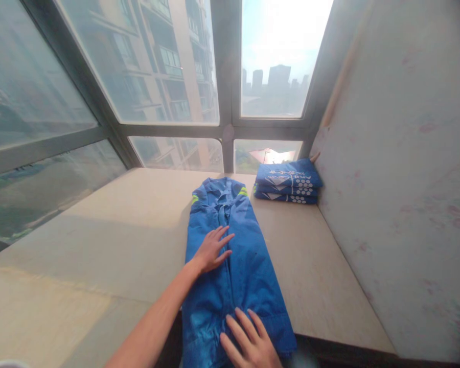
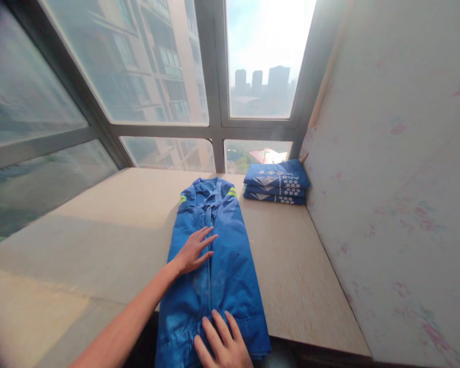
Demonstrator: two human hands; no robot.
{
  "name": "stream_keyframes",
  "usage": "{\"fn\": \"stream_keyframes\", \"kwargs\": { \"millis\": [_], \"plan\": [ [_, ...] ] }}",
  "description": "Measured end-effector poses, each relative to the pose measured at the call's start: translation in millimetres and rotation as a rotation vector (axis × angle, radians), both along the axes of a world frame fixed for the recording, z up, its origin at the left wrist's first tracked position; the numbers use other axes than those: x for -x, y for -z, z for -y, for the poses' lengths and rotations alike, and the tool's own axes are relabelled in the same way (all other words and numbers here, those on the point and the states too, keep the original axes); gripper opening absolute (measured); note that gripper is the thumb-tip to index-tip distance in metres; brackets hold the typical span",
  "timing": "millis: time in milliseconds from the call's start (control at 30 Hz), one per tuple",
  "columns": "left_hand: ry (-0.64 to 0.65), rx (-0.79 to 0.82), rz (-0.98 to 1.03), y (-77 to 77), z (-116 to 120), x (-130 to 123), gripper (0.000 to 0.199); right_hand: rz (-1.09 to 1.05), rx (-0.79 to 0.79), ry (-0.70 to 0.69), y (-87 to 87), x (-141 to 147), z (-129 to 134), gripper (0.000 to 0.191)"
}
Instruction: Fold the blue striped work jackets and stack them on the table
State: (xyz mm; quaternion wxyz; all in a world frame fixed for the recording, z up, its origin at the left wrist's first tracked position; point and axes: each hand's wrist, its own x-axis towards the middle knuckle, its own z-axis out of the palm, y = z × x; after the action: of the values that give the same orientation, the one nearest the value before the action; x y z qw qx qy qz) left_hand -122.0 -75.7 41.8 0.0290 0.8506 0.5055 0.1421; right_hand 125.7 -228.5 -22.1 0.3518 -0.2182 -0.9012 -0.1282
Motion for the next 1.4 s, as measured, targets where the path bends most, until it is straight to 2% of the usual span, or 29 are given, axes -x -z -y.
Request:
{"fn": "stream_keyframes", "kwargs": {
  "millis": [100,267,367,467,600,700,867,1067,1200,1300,1400],
  "plan": [
    [0.009,0.051,-0.030,1.1,1,1,0.053,-0.009,0.015,0.012,-7.5,1,-2,0.025],
    [0.051,0.072,-0.089,-2.9,-11,4,0.048,0.015,0.084,0.026,-23.4,6,-8,0.021],
    [0.080,0.054,-0.162,-1.8,-15,6,0.052,0.189,0.187,-0.046,-44.0,4,-17,0.024],
    [0.085,0.022,-0.201,7.3,-15,5,0.056,0.370,0.320,-0.120,-69.1,0,-26,0.022],
    [0.077,0.020,-0.198,19.8,-12,3,0.056,0.472,0.380,-0.159,-89.6,0,-35,0.017],
    [0.083,0.032,-0.167,22.2,-13,4,0.055,0.511,0.419,-0.199,-92.4,1,-41,0.019],
    [0.068,0.073,-0.034,20.8,-15,8,0.048,0.619,0.573,-0.264,-97.7,0,-52,0.030],
    [0.056,0.075,0.053,20.4,-15,8,0.043,0.678,0.696,-0.314,-119.4,1,-65,0.030],
    [0.065,0.074,0.069,18.6,-11,5,0.043,0.697,0.775,-0.395,-136.9,2,-78,0.038],
    [0.068,0.116,0.131,19.2,-1,1,0.043,0.711,0.914,-0.469,-154.5,3,-93,0.050],
    [0.058,0.204,0.240,18.4,15,-4,0.043,0.784,1.176,-0.565,-170.4,9,-115,0.060]
  ]
}}
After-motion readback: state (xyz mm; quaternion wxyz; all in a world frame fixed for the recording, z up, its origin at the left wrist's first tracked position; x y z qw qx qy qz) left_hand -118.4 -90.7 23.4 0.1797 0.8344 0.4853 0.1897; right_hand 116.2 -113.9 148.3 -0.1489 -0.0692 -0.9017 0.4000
